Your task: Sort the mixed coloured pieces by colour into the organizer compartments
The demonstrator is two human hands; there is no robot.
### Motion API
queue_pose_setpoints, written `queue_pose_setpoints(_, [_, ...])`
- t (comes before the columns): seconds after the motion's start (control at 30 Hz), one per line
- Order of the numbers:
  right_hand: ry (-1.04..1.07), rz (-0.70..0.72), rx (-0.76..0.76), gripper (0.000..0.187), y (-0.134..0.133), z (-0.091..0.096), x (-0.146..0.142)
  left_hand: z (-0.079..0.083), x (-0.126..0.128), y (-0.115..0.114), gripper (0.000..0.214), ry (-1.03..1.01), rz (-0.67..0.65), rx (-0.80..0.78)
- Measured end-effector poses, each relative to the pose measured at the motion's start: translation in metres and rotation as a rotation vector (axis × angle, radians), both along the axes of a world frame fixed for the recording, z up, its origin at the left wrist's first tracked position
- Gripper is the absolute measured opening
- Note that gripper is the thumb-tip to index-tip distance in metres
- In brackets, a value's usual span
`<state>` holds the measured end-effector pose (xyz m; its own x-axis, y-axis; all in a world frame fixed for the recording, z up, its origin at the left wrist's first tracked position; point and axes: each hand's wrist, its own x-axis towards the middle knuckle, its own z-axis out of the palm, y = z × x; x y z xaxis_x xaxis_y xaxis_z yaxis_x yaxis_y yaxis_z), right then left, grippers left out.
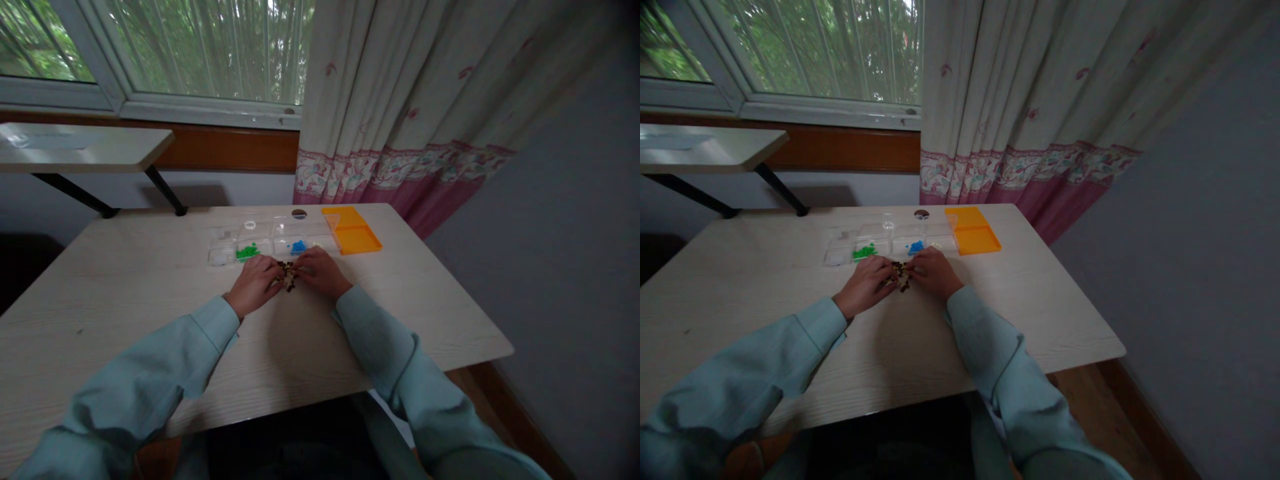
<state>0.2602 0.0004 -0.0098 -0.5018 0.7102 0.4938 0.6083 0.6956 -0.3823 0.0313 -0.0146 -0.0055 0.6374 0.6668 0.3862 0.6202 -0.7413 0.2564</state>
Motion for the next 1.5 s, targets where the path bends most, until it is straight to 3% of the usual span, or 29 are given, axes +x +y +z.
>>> queue_pose_setpoints(0.27, [-0.115, 0.168, -0.139, 0.018, -0.009, 0.012, 0.004, -0.004, -0.001, 0.003, 0.016, -0.014, 0.006, -0.023])
queue_pose_setpoints(0.53, [-0.110, 0.045, -0.092, 0.011, -0.004, -0.003, -0.006, -0.005, -0.002, 0.004, 0.016, -0.098, 0.018, -0.037])
queue_pose_setpoints(0.9, [-0.025, -0.082, -0.067, 0.010, -0.002, -0.002, -0.005, -0.006, -0.003, 0.007, 0.014, -0.169, 0.029, -0.036])
queue_pose_setpoints(1.27, [0.033, -0.052, -0.003, 0.013, -0.009, -0.002, -0.018, -0.002, -0.004, 0.009, 0.025, -0.272, 0.105, -0.071])
queue_pose_setpoints(1.5, [0.046, -0.118, 0.049, 0.017, -0.016, -0.001, -0.030, -0.003, -0.002, 0.008, 0.034, -0.352, 0.138, -0.120])
